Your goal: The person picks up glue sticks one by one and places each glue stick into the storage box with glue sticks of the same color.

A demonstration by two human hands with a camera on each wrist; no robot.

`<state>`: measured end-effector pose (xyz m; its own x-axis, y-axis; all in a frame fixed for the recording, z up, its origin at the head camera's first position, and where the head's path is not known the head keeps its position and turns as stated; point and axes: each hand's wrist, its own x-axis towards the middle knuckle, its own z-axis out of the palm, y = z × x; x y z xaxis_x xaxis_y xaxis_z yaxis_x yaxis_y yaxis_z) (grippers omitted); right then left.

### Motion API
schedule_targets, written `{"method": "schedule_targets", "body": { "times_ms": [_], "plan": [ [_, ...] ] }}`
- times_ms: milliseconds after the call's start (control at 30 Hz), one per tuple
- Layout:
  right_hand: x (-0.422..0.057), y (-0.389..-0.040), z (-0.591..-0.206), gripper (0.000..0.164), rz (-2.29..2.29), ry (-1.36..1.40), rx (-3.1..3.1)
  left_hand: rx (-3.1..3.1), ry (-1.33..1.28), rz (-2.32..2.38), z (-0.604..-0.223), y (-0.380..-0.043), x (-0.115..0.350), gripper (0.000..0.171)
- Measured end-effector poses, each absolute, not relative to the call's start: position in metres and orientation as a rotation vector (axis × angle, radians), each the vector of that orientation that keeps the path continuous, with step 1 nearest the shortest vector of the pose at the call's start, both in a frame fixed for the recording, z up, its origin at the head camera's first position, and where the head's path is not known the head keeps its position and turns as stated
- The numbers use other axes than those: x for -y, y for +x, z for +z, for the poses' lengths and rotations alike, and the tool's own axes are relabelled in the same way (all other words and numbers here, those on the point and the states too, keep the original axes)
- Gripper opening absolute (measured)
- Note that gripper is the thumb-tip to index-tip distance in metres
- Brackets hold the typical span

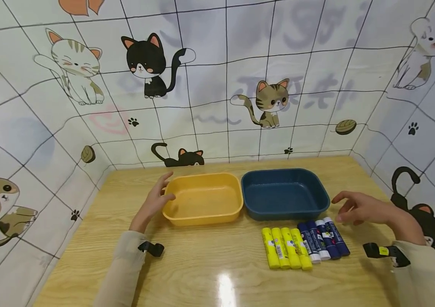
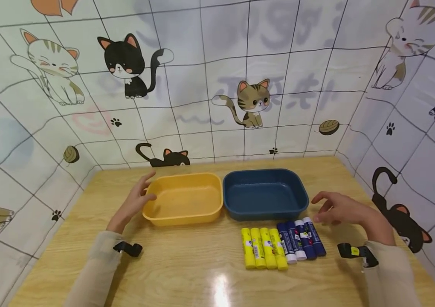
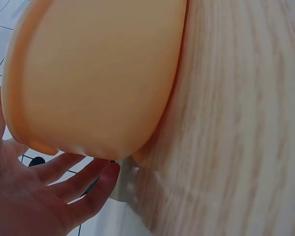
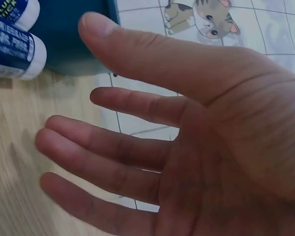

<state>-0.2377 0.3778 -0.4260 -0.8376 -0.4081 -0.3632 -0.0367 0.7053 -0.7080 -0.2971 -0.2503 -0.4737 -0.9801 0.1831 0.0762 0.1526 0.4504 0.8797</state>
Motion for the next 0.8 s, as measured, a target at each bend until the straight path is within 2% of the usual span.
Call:
{"method": "schedule_targets", "body": {
  "times_ms": [167,467,800],
  "plan": [
    [-0.378,-0.237,-0.433,0.065,-0.969,-0.268,-2.313,-2.652,0.291,1.587,-0.477,-0.293,0.249,0.082],
    [-0.371,-0.235,-0.442,0.057,-0.934,-0.255,-2.239,-2.709,0.286,1.501,-0.480,-0.293,0.247,0.071],
    [-0.366,-0.240,-0.445,0.057,-0.878,-0.246,-2.278,-2.704,0.273,1.504,-0.480,-0.298,0.245,0.065]
  ]
}}
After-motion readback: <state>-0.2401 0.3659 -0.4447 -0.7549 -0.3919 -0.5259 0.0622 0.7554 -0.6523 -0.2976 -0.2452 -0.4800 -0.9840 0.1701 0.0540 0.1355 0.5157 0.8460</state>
